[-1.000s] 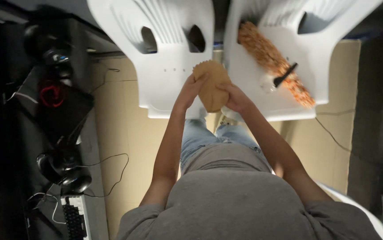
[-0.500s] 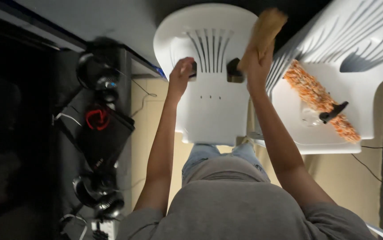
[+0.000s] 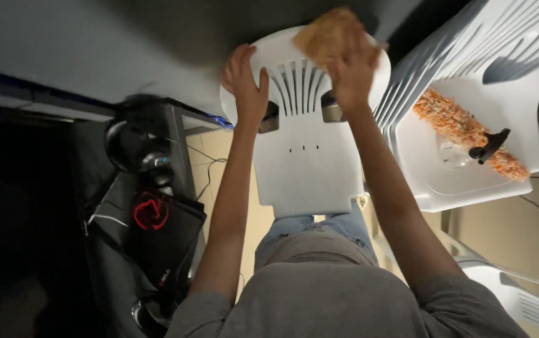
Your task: Wiping plastic chairs with a cloth and cleaning solution.
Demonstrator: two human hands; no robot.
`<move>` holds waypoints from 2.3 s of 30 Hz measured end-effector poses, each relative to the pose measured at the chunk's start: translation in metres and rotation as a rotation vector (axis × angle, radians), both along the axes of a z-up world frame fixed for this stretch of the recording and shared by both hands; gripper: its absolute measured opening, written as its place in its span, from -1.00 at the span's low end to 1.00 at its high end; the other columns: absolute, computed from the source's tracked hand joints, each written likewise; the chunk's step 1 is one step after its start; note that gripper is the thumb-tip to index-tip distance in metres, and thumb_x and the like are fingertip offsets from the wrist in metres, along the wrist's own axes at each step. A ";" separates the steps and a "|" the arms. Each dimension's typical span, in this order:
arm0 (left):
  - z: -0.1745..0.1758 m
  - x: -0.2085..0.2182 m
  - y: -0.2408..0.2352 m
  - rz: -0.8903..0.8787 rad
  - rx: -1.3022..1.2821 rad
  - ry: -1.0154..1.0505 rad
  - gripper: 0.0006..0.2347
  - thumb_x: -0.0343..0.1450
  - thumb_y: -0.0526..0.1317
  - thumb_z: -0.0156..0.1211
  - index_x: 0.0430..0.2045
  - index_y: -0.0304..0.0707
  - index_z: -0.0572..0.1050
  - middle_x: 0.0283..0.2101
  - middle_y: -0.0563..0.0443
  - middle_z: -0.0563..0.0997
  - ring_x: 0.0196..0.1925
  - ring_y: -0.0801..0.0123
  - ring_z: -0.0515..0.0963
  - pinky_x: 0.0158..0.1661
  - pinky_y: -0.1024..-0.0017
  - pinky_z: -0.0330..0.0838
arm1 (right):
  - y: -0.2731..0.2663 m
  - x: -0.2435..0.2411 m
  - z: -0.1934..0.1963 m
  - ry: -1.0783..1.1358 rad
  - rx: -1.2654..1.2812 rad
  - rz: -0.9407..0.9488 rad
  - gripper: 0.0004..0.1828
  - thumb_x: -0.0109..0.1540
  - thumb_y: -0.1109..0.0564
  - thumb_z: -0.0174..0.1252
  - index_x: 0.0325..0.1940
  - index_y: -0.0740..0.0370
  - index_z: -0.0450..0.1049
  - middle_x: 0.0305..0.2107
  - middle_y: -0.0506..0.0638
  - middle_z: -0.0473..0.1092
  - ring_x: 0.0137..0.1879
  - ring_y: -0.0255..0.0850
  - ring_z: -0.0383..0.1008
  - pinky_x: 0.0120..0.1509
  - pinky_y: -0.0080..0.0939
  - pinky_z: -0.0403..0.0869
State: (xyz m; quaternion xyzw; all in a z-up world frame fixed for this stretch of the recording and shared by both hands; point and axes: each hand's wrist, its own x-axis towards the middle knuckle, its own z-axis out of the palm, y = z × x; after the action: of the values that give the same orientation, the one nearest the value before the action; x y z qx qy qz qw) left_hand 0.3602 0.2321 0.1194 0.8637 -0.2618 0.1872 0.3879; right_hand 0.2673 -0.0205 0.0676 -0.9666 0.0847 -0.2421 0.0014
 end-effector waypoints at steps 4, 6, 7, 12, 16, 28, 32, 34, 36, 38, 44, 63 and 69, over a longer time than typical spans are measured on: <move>-0.011 0.010 0.007 0.028 -0.017 0.088 -0.56 0.53 -0.18 0.22 0.32 -0.16 0.29 0.36 -0.07 0.34 0.43 0.09 0.27 0.41 0.00 -0.07 | 0.032 0.013 0.017 -0.034 0.222 -0.138 -0.39 0.49 -0.12 0.17 0.61 -0.02 0.26 0.55 0.25 -0.05 0.68 0.20 -0.23 0.56 0.65 -0.38; -0.005 0.009 0.010 0.010 -0.013 0.158 -0.52 0.56 -0.06 0.21 0.34 -0.18 0.26 0.36 -0.18 0.33 0.42 -0.03 0.22 0.38 -0.04 -0.09 | 0.049 0.036 -0.006 -0.134 0.144 -0.193 -0.35 0.49 -0.11 0.10 0.64 0.03 0.16 0.54 0.33 -0.14 0.64 0.31 -0.33 0.53 0.67 -0.39; -0.006 0.010 0.012 0.011 -0.009 0.157 -0.52 0.56 -0.06 0.21 0.34 -0.18 0.26 0.36 -0.18 0.33 0.42 -0.03 0.22 0.38 -0.04 -0.09 | 0.066 0.049 -0.016 -0.134 0.149 -0.193 -0.35 0.49 -0.11 0.10 0.64 0.03 0.16 0.54 0.33 -0.14 0.64 0.31 -0.33 0.53 0.67 -0.39; -0.021 0.018 0.024 -0.069 -0.074 0.303 -0.43 0.58 0.04 0.07 0.44 -0.28 0.15 0.45 -0.25 0.33 0.52 -0.14 0.11 0.45 -0.12 -0.21 | 0.146 0.097 -0.091 0.140 0.356 0.048 -0.50 0.56 -0.04 0.01 0.57 -0.02 0.12 0.49 0.09 -0.13 0.60 0.08 -0.22 0.63 0.43 -0.16; -0.018 0.019 0.034 -0.215 -0.509 0.525 -0.39 0.60 0.11 -0.01 0.47 -0.30 0.07 0.49 -0.27 0.24 0.54 0.02 0.24 0.48 0.10 0.14 | 0.142 0.085 -0.020 -0.043 0.196 0.325 -0.39 0.33 -0.02 0.16 0.49 0.07 0.36 0.46 0.23 0.05 0.52 0.35 -0.04 0.40 0.72 -0.15; -0.033 0.032 0.054 -0.308 -0.632 0.600 -0.25 0.56 0.37 -0.33 0.50 -0.25 0.05 0.50 -0.25 0.26 0.57 0.08 0.22 0.56 0.10 -0.09 | 0.059 0.048 -0.068 -0.053 0.116 -0.158 -0.33 0.50 0.00 0.19 0.64 -0.01 0.09 0.59 0.16 -0.25 0.65 0.20 -0.38 0.49 0.65 -0.49; -0.031 0.040 0.067 -0.460 -0.786 0.708 -0.17 0.49 0.47 -0.35 0.52 -0.19 0.01 0.52 -0.25 0.25 0.60 0.08 0.18 0.61 0.08 -0.20 | 0.130 0.082 -0.095 -0.190 0.286 -0.187 -0.21 0.53 0.00 0.04 0.73 0.05 -0.22 0.60 0.28 -0.46 0.67 0.41 -0.54 0.61 0.66 -0.36; -0.032 0.040 0.077 -0.499 -0.857 0.757 -0.17 0.49 0.47 -0.33 0.52 -0.17 0.02 0.52 -0.24 0.25 0.60 0.08 0.20 0.62 0.08 -0.20 | 0.163 0.089 -0.100 -0.091 0.388 -0.122 -0.22 0.53 -0.07 0.03 0.71 0.13 -0.19 0.57 0.34 -0.42 0.63 0.50 -0.49 0.55 0.69 -0.29; -0.037 0.039 0.083 -0.570 -0.963 0.743 -0.24 0.55 0.43 -0.33 0.50 -0.17 0.09 0.53 -0.24 0.26 0.57 0.10 0.19 0.59 0.15 -0.19 | 0.189 0.093 -0.101 -0.096 0.256 0.006 -0.18 0.47 -0.08 0.04 0.68 0.19 -0.19 0.55 0.38 -0.45 0.58 0.55 -0.51 0.50 0.77 -0.32; -0.059 0.034 0.093 -0.538 -1.063 0.752 -0.27 0.57 0.38 -0.28 0.49 -0.20 0.11 0.53 -0.24 0.25 0.57 0.07 0.19 0.62 0.09 -0.14 | 0.206 0.088 -0.107 -0.076 0.324 0.093 -0.21 0.49 -0.06 0.05 0.68 0.21 -0.13 0.55 0.37 -0.42 0.59 0.56 -0.47 0.52 0.76 -0.29; -0.155 -0.015 0.116 -0.292 -1.173 0.806 -0.37 0.60 0.23 -0.19 0.44 -0.28 0.14 0.52 -0.18 0.20 0.62 0.13 0.10 0.58 0.17 -0.15 | 0.232 0.074 -0.150 -0.010 0.314 0.349 -0.42 0.48 -0.08 0.13 0.55 0.09 0.25 0.54 0.30 -0.26 0.58 0.58 -0.38 0.53 0.65 -0.13; -0.301 -0.138 0.131 -0.020 -0.956 1.135 -0.36 0.65 0.15 -0.25 0.49 -0.44 0.08 0.54 -0.26 0.17 0.58 0.05 0.12 0.52 0.14 -0.01 | 0.258 -0.053 -0.286 0.578 0.505 0.415 -0.12 0.40 -0.08 0.15 0.56 0.59 -0.02 0.49 0.53 -0.16 0.63 0.40 -0.24 0.60 0.53 -0.20; -0.351 -0.162 0.105 0.171 -0.515 0.976 -0.38 0.62 0.09 -0.18 0.49 -0.39 -0.04 0.57 -0.23 0.02 0.62 0.07 0.02 0.52 0.18 -0.09 | 0.202 -0.076 -0.297 0.607 0.370 0.475 -0.14 0.34 -0.17 0.16 0.64 0.16 0.05 0.56 0.22 -0.06 0.64 0.15 -0.22 0.56 0.46 -0.29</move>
State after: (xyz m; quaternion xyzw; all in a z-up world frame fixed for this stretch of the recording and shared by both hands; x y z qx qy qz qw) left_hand 0.1981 0.3375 -0.2320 0.7457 0.0735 -0.1456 0.6460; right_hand 0.1911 0.1816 -0.2298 -0.9701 -0.1017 0.0797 0.2055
